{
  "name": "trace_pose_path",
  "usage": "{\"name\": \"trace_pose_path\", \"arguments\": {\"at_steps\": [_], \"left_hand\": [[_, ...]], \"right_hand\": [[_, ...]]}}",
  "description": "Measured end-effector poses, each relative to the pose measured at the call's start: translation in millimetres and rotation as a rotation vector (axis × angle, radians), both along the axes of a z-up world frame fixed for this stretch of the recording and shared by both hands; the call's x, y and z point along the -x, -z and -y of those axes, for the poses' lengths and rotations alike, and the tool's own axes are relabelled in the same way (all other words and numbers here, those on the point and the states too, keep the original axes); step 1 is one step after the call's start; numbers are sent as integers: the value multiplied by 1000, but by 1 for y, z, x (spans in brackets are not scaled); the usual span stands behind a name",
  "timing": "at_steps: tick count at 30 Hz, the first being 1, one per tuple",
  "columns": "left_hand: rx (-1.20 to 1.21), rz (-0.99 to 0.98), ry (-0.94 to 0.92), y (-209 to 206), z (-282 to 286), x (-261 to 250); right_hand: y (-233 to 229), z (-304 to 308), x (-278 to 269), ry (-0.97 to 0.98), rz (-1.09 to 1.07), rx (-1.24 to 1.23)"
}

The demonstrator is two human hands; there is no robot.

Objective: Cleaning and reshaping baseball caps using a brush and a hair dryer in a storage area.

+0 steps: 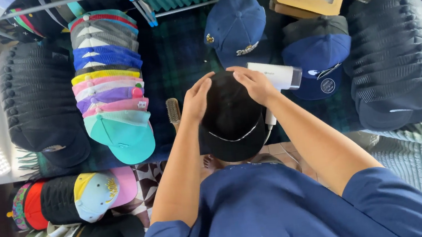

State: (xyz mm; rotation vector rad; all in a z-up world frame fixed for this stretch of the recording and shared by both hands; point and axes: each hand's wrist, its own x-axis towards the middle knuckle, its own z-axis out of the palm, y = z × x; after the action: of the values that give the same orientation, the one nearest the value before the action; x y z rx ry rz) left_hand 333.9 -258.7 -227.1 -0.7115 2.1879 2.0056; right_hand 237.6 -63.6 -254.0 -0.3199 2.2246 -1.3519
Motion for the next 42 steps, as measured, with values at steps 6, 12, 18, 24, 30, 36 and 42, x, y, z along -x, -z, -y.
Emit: {"name": "trace_pose_path", "arguments": {"at_steps": [6, 12, 18, 24, 30, 36, 42], "left_hand": [[-154, -91, 0, -3, -1, 4], [-205, 46, -52, -19, 0, 0], [-350, -61, -276, -8, -18, -32], [-149, -40, -349, 39, -31, -79], [-174, 144, -534, 144, -46, -126], [-503, 25, -502, 121, -47, -126], [-586, 97, -437, 125, -35, -133]], "right_hand": [[-16, -1, -5, -8, 98, 192], [-47, 1, 3, -79, 193, 73], [32, -12, 1, 153, 25, 323], [40, -48, -62, 403, 208, 319], [125, -101, -120, 541, 579, 302], [154, -93, -145, 647, 710, 539], [143, -91, -154, 657, 733, 656]]}}
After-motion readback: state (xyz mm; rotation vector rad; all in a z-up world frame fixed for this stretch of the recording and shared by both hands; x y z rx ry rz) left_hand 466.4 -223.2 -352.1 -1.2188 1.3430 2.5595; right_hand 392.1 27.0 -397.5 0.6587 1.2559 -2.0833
